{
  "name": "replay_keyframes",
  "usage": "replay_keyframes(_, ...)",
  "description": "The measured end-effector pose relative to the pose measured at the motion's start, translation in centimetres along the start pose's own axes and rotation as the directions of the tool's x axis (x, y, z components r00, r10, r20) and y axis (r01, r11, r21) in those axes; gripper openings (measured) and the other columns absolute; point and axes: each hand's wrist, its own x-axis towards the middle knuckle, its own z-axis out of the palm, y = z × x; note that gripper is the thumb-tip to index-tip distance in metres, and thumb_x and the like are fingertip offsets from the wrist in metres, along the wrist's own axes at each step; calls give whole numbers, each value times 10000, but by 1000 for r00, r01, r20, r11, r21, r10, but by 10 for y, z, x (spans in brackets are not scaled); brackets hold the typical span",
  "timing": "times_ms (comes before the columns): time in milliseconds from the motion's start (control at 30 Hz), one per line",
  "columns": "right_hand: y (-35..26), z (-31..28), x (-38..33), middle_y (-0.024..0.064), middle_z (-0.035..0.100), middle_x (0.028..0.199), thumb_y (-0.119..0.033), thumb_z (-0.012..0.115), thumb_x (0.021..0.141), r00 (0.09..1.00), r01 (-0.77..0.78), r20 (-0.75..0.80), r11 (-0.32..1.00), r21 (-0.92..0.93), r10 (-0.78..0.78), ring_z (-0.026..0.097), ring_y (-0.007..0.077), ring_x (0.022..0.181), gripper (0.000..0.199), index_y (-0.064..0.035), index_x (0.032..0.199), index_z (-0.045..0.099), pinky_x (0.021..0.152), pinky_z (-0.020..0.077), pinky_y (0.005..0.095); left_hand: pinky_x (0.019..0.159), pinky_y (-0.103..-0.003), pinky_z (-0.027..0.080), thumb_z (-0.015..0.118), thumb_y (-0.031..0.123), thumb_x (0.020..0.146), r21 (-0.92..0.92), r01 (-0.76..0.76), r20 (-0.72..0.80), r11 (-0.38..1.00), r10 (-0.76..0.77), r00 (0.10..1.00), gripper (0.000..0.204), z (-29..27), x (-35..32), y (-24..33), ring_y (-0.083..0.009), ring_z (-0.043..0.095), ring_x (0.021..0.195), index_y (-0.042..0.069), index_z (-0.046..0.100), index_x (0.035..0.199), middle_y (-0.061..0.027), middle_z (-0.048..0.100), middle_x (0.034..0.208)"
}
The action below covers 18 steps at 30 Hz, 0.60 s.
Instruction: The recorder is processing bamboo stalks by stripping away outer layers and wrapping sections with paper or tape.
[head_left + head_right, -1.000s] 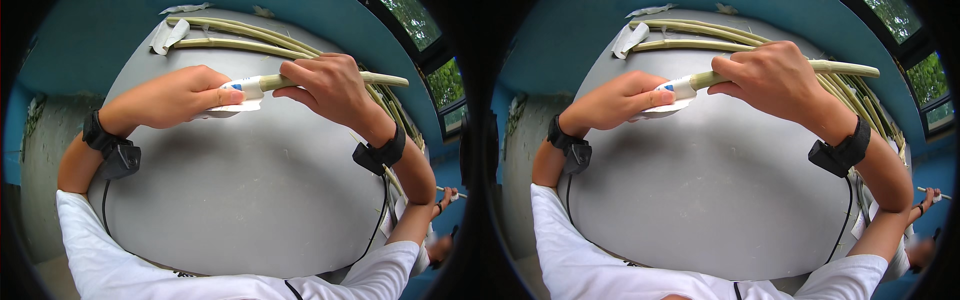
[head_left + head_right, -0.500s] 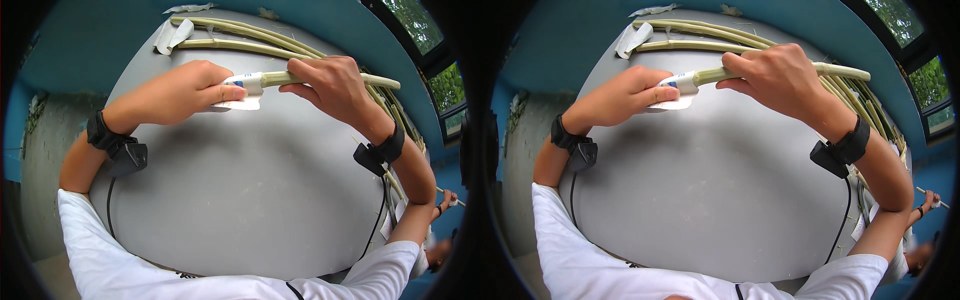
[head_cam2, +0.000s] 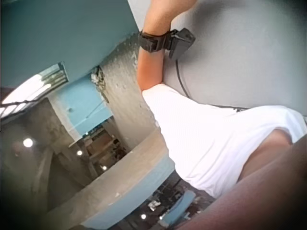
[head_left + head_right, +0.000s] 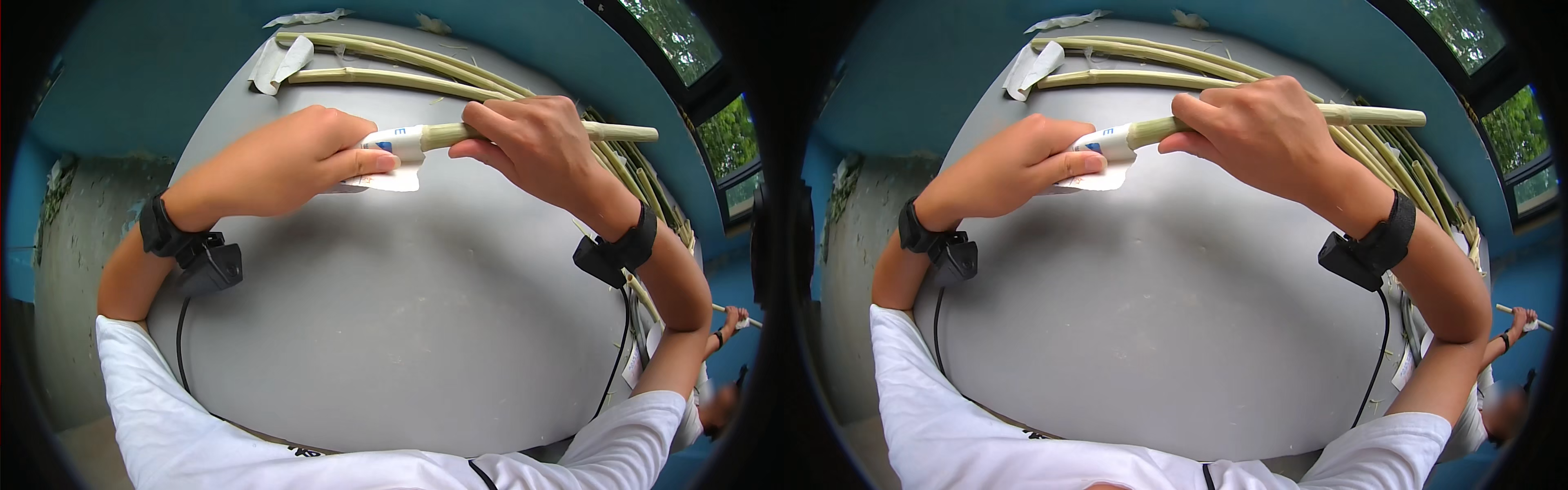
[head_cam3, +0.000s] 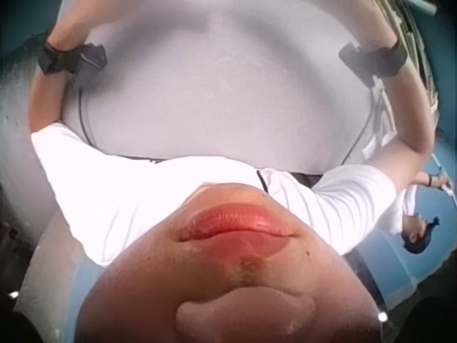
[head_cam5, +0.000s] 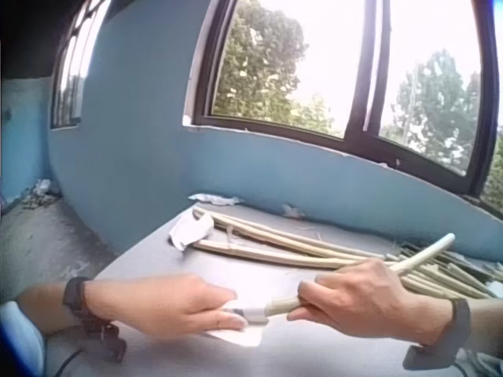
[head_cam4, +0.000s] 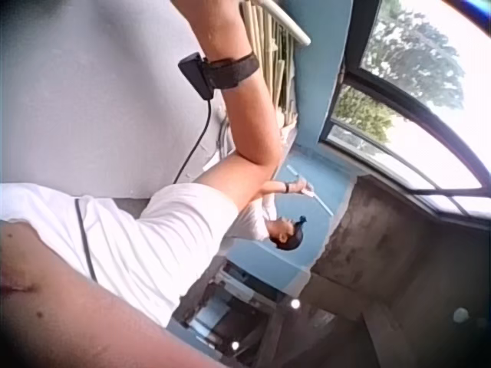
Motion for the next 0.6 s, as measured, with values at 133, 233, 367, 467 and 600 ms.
replay_keyframes(133, 4, -7, 3, 31, 526, 597, -428, 639, 1035, 969, -149, 233, 950, 275, 85, 463, 190, 485, 363, -106, 870, 609, 484, 358, 342, 539, -395, 380, 653, 362, 1027, 74, -33, -72, 997, 39, 997, 365, 6, 0, -2, -295, 508, 540, 47, 535, 884, -136, 571, 643)
replay_keyframes(233, 11, -22, 14, 21, 420, 600, -433, 607, 1058, 660, -654, 746, 560, 510, 92, 390, 135, 496, 413, -54, 896, 604, 504, 354, 327, 538, -399, 393, 667, 381, 1008, 567, -162, -254, 808, 359, 898, 370, 9, -1, -7, -297, 536, 541, 52, 537, 899, -138, 585, 651)
replay_keyframes(367, 2, -14, 6, 51, 420, 551, -427, 609, 1058, 691, -634, 714, 568, 524, 112, 382, 210, 478, 420, -51, 871, 612, 505, 356, 371, 548, -405, 409, 682, 405, 987, 589, -141, -233, 796, 334, 913, 384, 8, -6, 0, -302, 559, 563, 56, 542, 914, -141, 598, 662)
replay_keyframes(467, -2, -6, 1, 83, 512, 542, -426, 657, 1016, 948, -186, 304, 940, 286, 95, 488, 282, 483, 382, -81, 854, 634, 522, 413, 421, 557, -407, 406, 681, 413, 988, 399, -25, -145, 917, 90, 985, 395, 6, -4, 4, -299, 559, 581, 52, 543, 905, -143, 599, 666)
replay_keyframes(600, 0, 2, -4, 65, 529, 546, -437, 666, 1007, 984, -106, 152, 988, 112, 88, 530, 253, 497, 379, -90, 857, 642, 507, 394, 399, 559, -413, 395, 674, 418, 989, -47, 91, 113, 995, -85, 990, 398, -2, 3, 0, -308, 567, 599, 48, 554, 904, -147, 601, 671)
